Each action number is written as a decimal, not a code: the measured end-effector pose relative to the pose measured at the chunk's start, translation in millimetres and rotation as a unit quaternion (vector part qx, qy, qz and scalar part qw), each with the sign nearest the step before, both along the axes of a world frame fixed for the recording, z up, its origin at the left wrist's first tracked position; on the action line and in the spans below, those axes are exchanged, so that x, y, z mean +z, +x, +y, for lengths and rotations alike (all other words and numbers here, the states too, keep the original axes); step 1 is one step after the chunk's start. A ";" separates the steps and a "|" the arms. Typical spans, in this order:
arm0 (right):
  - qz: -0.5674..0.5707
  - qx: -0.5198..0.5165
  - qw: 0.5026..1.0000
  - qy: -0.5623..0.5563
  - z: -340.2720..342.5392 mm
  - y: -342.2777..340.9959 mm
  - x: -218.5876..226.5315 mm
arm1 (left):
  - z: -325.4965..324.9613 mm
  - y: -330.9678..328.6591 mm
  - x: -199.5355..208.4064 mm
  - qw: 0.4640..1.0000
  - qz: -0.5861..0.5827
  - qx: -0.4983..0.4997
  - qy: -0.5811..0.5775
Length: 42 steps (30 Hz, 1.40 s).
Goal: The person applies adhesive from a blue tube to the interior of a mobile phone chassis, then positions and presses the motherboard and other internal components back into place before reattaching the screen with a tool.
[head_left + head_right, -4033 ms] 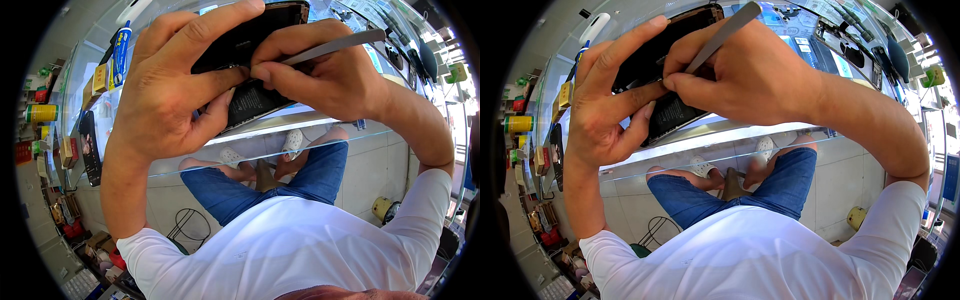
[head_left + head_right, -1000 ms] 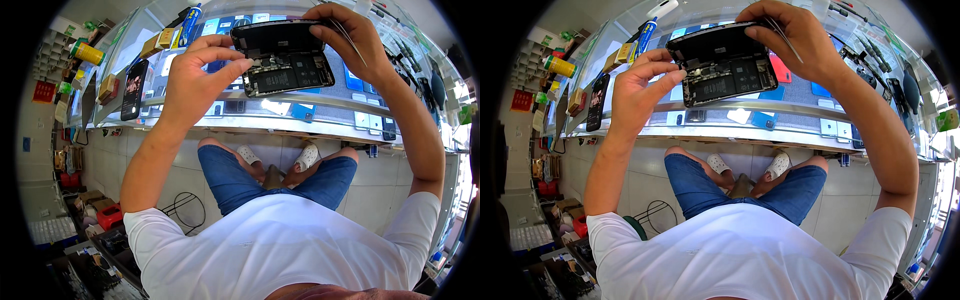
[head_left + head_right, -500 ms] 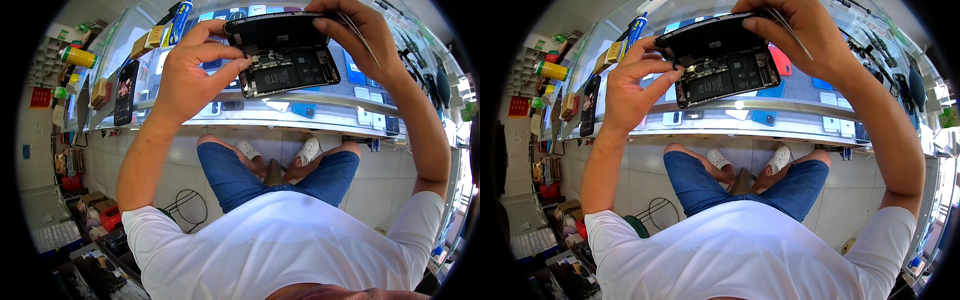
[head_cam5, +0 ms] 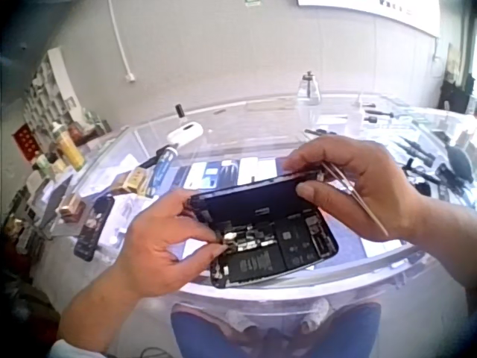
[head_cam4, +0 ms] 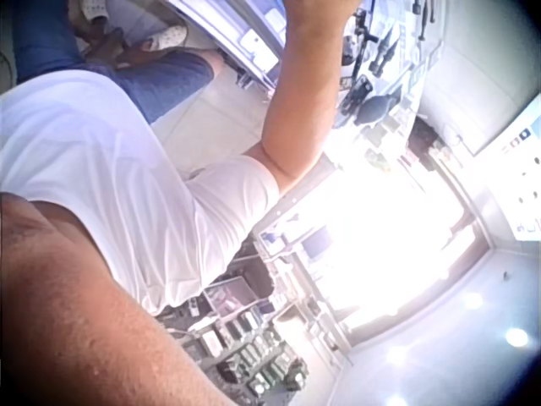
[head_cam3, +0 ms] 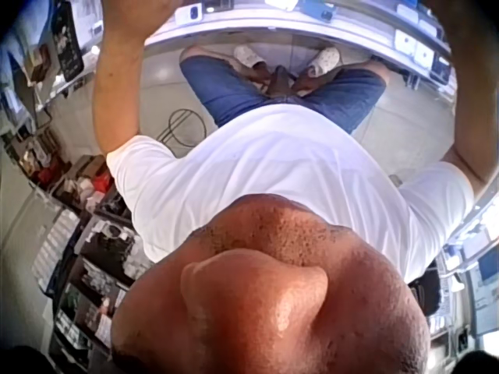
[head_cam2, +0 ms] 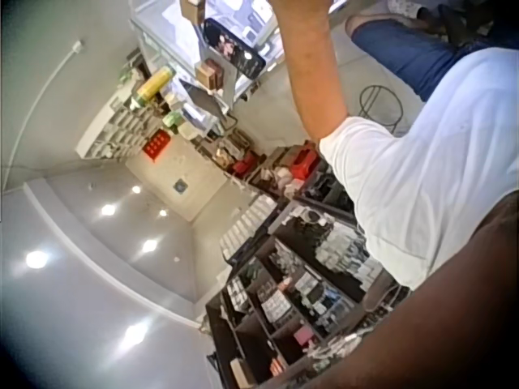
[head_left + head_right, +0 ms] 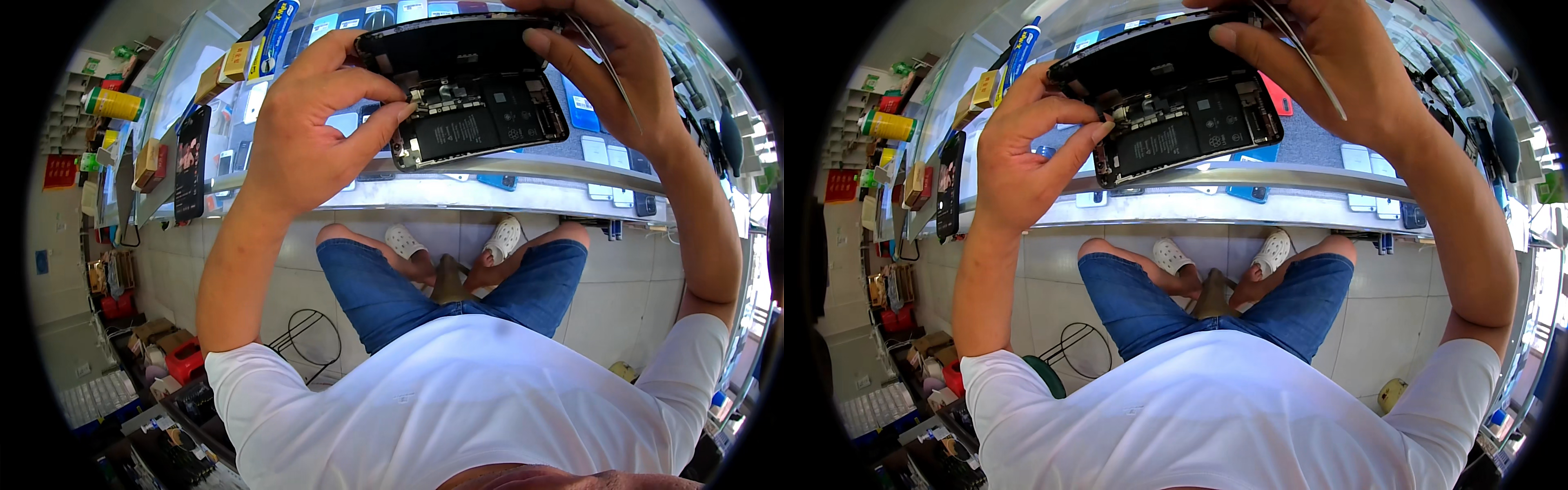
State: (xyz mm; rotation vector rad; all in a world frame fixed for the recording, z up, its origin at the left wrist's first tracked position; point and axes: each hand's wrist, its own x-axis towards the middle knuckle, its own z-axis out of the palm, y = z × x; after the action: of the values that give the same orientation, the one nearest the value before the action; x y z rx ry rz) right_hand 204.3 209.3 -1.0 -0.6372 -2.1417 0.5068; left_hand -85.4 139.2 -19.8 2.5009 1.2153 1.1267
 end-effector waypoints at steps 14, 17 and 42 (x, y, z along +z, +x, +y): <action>-0.242 0.100 0.879 0.398 -53.8 1.0 34.2 | 0.3 -2.2 -2.5 1.000 -0.007 -0.005 0.008; -0.305 0.132 0.909 0.253 -55.9 2.4 41.3 | -1.3 -1.1 -1.2 1.000 -0.025 -0.008 -0.005; -0.160 0.010 0.987 0.001 -29.9 -48.8 -2.0 | 2.6 -10.1 -1.0 0.997 -0.050 -0.039 -0.033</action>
State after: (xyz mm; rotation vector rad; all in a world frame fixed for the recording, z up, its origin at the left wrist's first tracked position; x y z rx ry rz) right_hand 155.5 179.5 -3.0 -0.7361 -2.4520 0.4357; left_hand -95.5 141.8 -20.9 2.3907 1.1013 1.1572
